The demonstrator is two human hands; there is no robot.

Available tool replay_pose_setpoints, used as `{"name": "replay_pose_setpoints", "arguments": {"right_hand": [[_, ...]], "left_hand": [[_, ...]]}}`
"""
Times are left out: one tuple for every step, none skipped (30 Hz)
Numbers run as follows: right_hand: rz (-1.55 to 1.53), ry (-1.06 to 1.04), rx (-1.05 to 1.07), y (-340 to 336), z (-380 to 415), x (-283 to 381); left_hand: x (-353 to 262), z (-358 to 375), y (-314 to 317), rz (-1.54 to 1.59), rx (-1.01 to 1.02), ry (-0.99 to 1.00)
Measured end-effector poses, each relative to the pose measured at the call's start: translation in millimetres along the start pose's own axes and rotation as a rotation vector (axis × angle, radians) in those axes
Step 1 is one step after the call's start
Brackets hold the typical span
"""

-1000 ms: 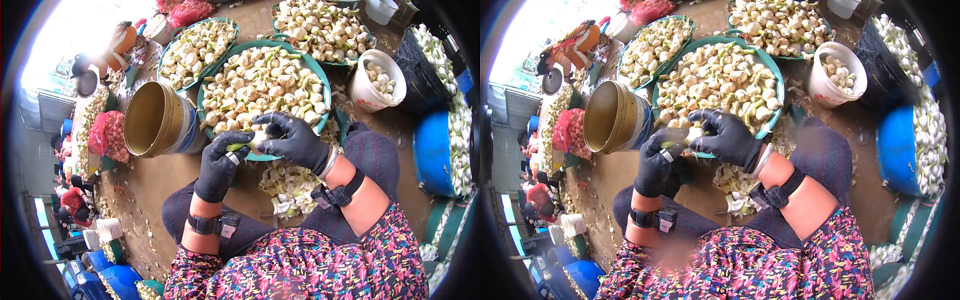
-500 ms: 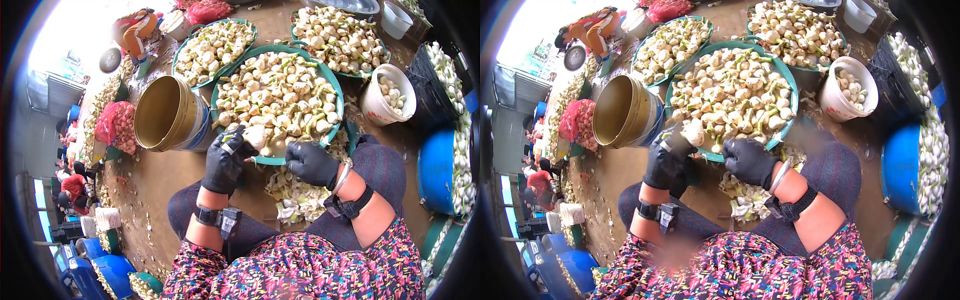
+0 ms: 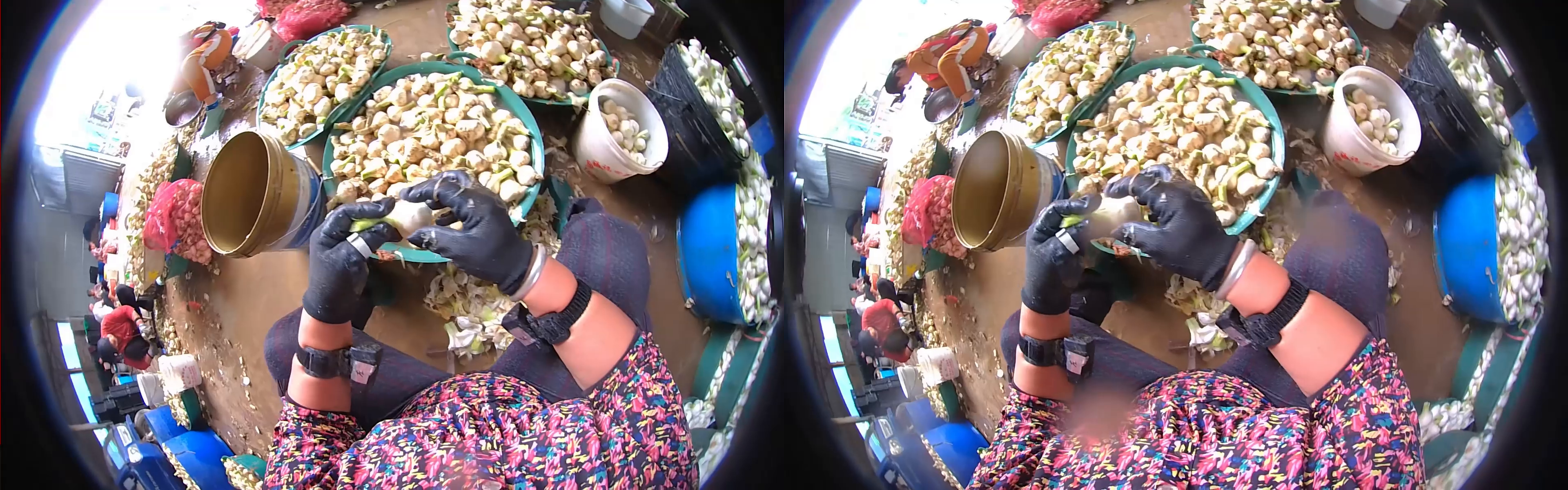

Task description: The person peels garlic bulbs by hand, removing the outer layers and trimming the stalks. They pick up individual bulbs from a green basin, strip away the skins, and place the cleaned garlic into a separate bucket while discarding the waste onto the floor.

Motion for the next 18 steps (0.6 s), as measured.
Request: {"name": "replay_pose_setpoints", "arguments": {"right_hand": [[0.105,-0.071,-0.040,0,0,0],[0.108,-0.068,-0.041,-1,1,-2],[0.142,-0.006,-0.019,-1,1,-6],[0.175,0.054,0.002,0,-1,-9],[0.085,0.147,-0.005,-1,-1,-12],[0.086,0.147,-0.007,-2,-1,-14],[0.091,0.181,0.040,0,0,-19],[0.098,0.215,0.086,2,2,-22],[0.167,0.138,0.010,-4,1,-15],[0.167,0.137,0.010,-4,2,-15],[0.186,0.079,0.000,-4,3,-12],[0.203,0.016,-0.007,-4,3,-7],[0.285,-0.031,-0.029,-5,4,-1],[0.281,-0.042,-0.026,-4,5,3],[0.344,-0.084,-0.032,-5,6,10],[0.405,-0.131,-0.038,-4,8,16],[0.408,-0.094,0.018,-1,12,12],[0.371,-0.055,0.149,8,18,2]], "left_hand": [[4,0,4,0.003,0.004,-0.005],[4,1,9,-0.046,0.025,0.024],[3,1,12,-0.096,0.045,0.055],[4,1,13,-0.095,0.046,0.056],[-5,2,18,-0.289,0.098,0.189],[-12,4,26,-0.482,0.150,0.322],[-12,5,27,-0.482,0.152,0.321],[-12,6,31,-0.499,0.170,0.333],[-12,8,34,-0.517,0.188,0.347],[-11,8,36,-0.517,0.189,0.348],[-8,5,29,-0.407,0.118,0.285],[-4,4,22,-0.297,0.045,0.225],[-1,4,20,-0.299,0.039,0.231],[10,1,11,-0.082,0.012,0.140],[21,-1,1,0.135,-0.016,0.053],[25,-4,-11,0.131,-0.026,0.070],[34,-7,-22,0.398,-0.001,0.033],[38,-8,-27,0.663,0.029,-0.009]]}}
Point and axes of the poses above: each hand's wrist, its own z-axis away from the middle knuckle, its own y-axis out of the palm, x = y × z, the point moved 8 cm from there along -z, towards the middle knuckle, and after that the axes turned 12 degrees about z, right-handed, at the moved point
